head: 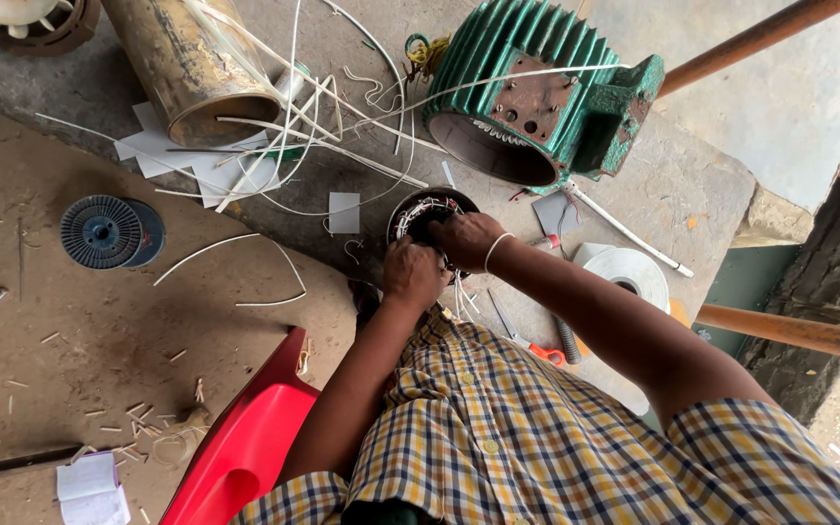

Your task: The person works on a disassembled electric motor stator, using a hammer to tap and adjust internal windings and using scissors to cut excess wire. The person repeatedly taps the stator interior and trims wires throughout the clip.

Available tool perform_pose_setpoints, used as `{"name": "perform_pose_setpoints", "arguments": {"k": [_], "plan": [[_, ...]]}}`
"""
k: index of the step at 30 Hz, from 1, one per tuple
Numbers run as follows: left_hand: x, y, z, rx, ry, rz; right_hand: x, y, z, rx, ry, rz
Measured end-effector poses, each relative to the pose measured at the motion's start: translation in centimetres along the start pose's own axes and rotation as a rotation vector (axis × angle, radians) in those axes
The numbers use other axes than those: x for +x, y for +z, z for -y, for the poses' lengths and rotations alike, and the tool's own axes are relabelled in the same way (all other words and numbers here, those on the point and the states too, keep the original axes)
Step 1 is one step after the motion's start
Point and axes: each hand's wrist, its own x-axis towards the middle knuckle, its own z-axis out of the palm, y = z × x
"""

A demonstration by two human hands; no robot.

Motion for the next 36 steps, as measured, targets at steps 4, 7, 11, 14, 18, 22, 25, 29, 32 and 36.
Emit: {"name": "perform_pose_setpoints", "arguments": {"k": [4,7,11,14,18,22,25,29,32,36], "plan": [[-0.2,-0.4,-0.3,-0.021,-0.025,0.026,0.1,0.6,0.0,-0.15,-0.06,-0.164],[0.1,-0.6,-0.8,0.068,-0.036,0.079,-0.4,0.5,-0.3,-0.1,-0.017,-0.306],[0.5,-0.8,-0.5,0.079,-0.071,0.144,-1.1,0.5,-0.6,0.037,-0.044,-0.48],[1.4,-1.1,0.5,0.033,-0.097,0.274,-0.8,0.1,-1.4,0.11,-0.149,-0.39],[2.1,-0.8,1.0,-0.04,-0.019,0.248,-0.6,0.0,-1.7,0.005,-0.132,-0.376],[2.6,-0.5,0.9,0.025,0.067,0.207,-0.8,0.5,-1.8,-0.002,-0.126,-0.311],[3.1,-0.3,1.2,-0.261,0.032,0.233,-1.0,0.9,-2.6,0.088,-0.171,-0.365],[3.6,-0.1,1.1,-0.173,0.052,0.286,-1.7,0.1,-2.5,0.111,-0.206,-0.466],[3.8,-0.2,0.9,-0.08,0.068,0.325,-4.3,-0.6,-2.7,0.357,-0.089,-0.771],[3.1,-0.1,0.8,-0.07,0.094,0.288,-12.0,3.0,-3.1,0.762,0.384,-0.944]]}}
